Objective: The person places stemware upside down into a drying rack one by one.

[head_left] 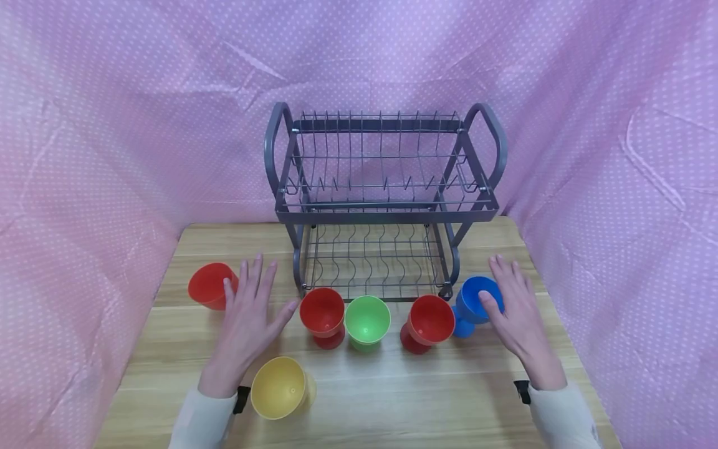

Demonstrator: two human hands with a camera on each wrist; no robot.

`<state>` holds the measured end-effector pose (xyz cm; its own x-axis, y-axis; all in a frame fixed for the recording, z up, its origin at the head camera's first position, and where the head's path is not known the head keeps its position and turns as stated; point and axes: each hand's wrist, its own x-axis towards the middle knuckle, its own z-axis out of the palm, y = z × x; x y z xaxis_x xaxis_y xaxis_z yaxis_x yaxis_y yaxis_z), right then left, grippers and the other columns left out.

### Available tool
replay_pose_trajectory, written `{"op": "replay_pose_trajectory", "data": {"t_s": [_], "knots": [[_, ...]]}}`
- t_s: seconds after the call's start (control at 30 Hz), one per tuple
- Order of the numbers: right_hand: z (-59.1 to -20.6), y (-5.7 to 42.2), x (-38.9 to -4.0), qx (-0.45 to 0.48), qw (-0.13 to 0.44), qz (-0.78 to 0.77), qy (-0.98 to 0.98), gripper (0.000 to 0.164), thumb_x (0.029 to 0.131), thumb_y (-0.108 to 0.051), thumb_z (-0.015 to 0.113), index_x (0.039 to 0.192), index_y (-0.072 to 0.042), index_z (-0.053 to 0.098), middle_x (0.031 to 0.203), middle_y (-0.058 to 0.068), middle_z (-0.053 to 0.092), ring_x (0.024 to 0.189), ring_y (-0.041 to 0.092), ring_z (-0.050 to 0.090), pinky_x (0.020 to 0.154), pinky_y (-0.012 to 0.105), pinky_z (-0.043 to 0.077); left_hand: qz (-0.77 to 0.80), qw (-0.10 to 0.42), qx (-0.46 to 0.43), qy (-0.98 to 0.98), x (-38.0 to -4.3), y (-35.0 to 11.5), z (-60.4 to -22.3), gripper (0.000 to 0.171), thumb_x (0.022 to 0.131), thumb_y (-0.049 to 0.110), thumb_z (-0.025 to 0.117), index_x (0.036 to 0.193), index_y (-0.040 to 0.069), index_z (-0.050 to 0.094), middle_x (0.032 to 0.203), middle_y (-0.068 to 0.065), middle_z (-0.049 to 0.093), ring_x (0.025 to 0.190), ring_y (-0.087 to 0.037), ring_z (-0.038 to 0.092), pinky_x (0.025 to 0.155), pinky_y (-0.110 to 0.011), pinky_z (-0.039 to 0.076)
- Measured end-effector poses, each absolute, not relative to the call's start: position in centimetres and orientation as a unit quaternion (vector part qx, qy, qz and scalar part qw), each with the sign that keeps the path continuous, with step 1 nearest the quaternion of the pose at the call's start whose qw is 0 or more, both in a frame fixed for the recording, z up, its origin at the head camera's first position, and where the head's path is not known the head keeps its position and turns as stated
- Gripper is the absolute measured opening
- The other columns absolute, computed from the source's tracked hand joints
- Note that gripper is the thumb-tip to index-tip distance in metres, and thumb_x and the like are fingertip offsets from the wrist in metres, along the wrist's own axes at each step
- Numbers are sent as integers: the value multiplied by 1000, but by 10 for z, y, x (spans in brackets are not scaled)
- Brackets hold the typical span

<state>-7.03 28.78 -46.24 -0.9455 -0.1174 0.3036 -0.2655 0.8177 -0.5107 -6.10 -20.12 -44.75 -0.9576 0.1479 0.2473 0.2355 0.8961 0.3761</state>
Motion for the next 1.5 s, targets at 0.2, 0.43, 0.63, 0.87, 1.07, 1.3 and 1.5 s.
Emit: {"op": "replay_pose_trajectory", "data": {"t_s": [0.2, 0.43, 0.63, 0.87, 1.07, 1.3, 1.5], "knots": [[-472, 293, -62, 81, 138, 314, -936, 69, 104, -35, 53, 163, -6, 29, 167, 23, 27, 156, 46, 12, 125, 61, 3, -222, 129, -101, -961, -54, -202, -448, 88, 91, 44, 72, 161, 7, 33, 169, -21, 21, 154, -50, 15, 119, -74, 4], [-479, 294, -53, 32, 107, 344, -932, 74, 103, -36, 55, 165, -9, 24, 168, 23, 24, 156, 44, 13, 121, 69, 12, -246, 150, -104, -952, -49, -203, -452, 82, 93, 38, 69, 160, 5, 35, 168, -21, 26, 154, -48, 18, 120, -72, 10], [-488, 296, -49, -8, 70, 387, -919, 82, 101, -39, 57, 168, -17, 14, 171, 20, 17, 153, 51, 17, 114, 78, 18, -255, 150, -101, -950, -46, -203, -456, 80, 93, 36, 69, 159, 3, 37, 166, -22, 29, 154, -46, 18, 121, -70, 13], [-508, 298, -45, -36, 67, 443, -893, 91, 97, -36, 67, 168, -19, 13, 171, 15, 18, 154, 48, 18, 115, 76, 19, -261, 139, -101, -950, -44, -204, -460, 80, 94, 37, 69, 158, 2, 37, 166, -21, 29, 153, -48, 22, 122, -66, 17], [-522, 297, -45, -60, 47, 498, -864, 102, 94, -29, 76, 168, -15, 7, 171, 19, 17, 154, 49, 18, 115, 72, 24, -269, 132, -100, -949, -44, -204, -464, 80, 95, 38, 69, 159, 2, 37, 167, -19, 29, 152, -47, 23, 122, -65, 20], [-538, 294, -47, -75, 19, 551, -831, 103, 91, -22, 79, 166, -12, 10, 165, 24, 26, 151, 50, 25, 115, 73, 26, -273, 122, -94, -950, -43, -204, -466, 82, 96, 39, 69, 162, 7, 33, 167, -19, 28, 153, -46, 22, 122, -64, 21], [-545, 291, -49, -90, -5, 575, -813, 103, 92, -20, 79, 166, -13, 8, 165, 23, 27, 149, 49, 27, 115, 71, 28, -276, 122, -95, -949, -42, -205, -467, 80, 96, 36, 69, 160, 4, 35, 167, -20, 29, 153, -46, 22, 122, -63, 22]]}}
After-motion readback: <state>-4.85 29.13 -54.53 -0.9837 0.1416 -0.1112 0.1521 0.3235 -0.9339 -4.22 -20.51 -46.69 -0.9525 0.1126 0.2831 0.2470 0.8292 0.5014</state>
